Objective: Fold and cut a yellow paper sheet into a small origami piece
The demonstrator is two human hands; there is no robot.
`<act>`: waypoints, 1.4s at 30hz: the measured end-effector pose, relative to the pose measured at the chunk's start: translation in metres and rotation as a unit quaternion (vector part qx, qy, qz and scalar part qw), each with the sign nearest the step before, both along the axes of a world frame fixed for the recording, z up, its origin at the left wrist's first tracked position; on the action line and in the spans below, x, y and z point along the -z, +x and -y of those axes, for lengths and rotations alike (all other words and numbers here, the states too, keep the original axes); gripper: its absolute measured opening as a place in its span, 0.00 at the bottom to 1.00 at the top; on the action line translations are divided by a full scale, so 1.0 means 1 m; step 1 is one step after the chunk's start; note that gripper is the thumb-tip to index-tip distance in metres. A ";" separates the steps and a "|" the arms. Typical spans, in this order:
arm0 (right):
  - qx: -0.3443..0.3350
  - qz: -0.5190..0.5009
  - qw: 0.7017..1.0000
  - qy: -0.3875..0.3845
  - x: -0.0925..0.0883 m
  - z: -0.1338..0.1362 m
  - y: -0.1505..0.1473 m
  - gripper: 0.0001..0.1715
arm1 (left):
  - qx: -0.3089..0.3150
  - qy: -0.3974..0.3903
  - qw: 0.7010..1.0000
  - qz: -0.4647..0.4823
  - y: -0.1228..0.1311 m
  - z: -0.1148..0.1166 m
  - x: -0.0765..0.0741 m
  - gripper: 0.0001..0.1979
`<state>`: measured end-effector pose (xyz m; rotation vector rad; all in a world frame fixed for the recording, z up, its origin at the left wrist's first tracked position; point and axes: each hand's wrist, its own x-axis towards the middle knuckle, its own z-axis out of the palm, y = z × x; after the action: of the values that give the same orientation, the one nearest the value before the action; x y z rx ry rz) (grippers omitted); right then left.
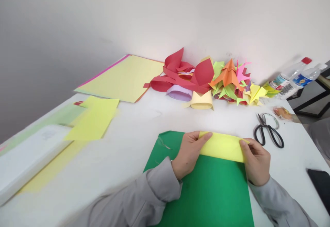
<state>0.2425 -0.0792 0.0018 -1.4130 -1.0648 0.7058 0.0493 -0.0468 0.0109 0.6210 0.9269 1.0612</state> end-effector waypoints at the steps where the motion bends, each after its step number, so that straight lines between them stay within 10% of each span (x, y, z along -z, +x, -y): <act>1: -0.013 -0.025 0.999 -0.017 -0.001 0.000 -0.001 0.08 | -0.017 0.003 1.000 -0.025 0.000 0.000 0.001 0.14; 19: -0.052 -0.194 0.974 -0.106 0.001 -0.005 -0.003 0.13 | -0.081 0.137 0.950 -0.268 -0.002 -0.001 0.007 0.12; 42: -0.058 -0.187 0.974 -0.116 -0.005 -0.006 -0.007 0.19 | -0.078 0.127 0.953 -0.262 -0.003 -0.001 0.008 0.13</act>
<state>0.2360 -0.0733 0.0070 -1.3491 -0.7903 1.1616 0.0468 -0.0453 0.0030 1.0927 1.3263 1.1909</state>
